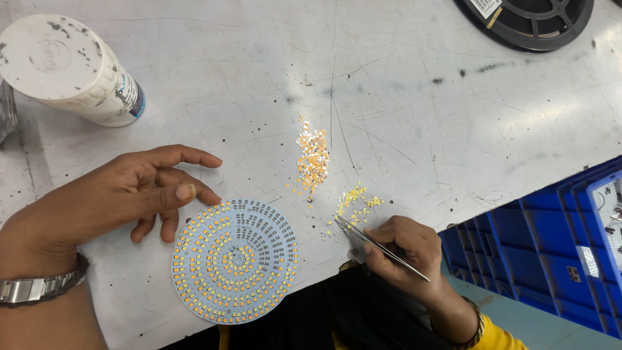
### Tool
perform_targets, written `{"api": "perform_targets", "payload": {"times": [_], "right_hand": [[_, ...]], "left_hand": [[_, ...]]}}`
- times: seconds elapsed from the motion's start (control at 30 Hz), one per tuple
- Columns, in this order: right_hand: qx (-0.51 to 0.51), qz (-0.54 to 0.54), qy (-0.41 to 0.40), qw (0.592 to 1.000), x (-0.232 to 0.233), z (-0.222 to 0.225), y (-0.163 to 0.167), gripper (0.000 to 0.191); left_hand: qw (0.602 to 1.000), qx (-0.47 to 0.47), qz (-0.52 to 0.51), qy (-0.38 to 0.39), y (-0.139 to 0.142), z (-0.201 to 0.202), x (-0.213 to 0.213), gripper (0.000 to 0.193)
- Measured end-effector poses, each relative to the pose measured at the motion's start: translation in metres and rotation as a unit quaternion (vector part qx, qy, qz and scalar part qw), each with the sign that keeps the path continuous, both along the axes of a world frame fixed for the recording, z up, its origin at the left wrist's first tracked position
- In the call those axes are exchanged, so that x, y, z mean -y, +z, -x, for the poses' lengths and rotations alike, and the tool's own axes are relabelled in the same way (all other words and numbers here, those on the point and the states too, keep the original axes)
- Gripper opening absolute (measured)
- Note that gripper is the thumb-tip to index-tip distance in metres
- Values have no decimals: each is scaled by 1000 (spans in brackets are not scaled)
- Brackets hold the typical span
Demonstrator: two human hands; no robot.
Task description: The person uses tweezers to pick small yellow LED components from a pile on the table and places them one by one into empty slots on a circular LED array. The left hand stabilizes the array while the right hand performs the placement. The process continues throughout the clip.
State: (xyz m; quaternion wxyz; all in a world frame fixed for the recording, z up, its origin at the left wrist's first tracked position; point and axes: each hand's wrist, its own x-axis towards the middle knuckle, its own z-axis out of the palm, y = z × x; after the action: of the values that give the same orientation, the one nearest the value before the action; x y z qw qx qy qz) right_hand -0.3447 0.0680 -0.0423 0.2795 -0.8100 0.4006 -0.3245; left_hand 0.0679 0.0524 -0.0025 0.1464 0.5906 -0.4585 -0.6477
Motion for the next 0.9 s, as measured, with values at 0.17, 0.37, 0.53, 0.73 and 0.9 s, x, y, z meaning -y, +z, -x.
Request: {"api": "perform_targets", "payload": {"times": [0.17, 0.37, 0.53, 0.73, 0.9], "right_hand": [[0, 8, -10, 1000, 1, -2, 2, 15], [-2, 7, -5, 1000, 0, -2, 4, 16], [-1, -2, -12, 1000, 2, -2, 4, 16], [-2, -7, -10, 1000, 0, 0, 4, 14], [3, -19, -11, 1000, -3, -5, 8, 12]], "left_hand": [[1000, 16, -4, 11, 2, 2, 0, 59], [1000, -2, 4, 6, 3, 1, -1, 59], [999, -23, 22, -9, 5, 1, -1, 62], [999, -14, 31, -10, 10, 3, -1, 64], [997, -44, 58, -21, 18, 4, -1, 65]]}}
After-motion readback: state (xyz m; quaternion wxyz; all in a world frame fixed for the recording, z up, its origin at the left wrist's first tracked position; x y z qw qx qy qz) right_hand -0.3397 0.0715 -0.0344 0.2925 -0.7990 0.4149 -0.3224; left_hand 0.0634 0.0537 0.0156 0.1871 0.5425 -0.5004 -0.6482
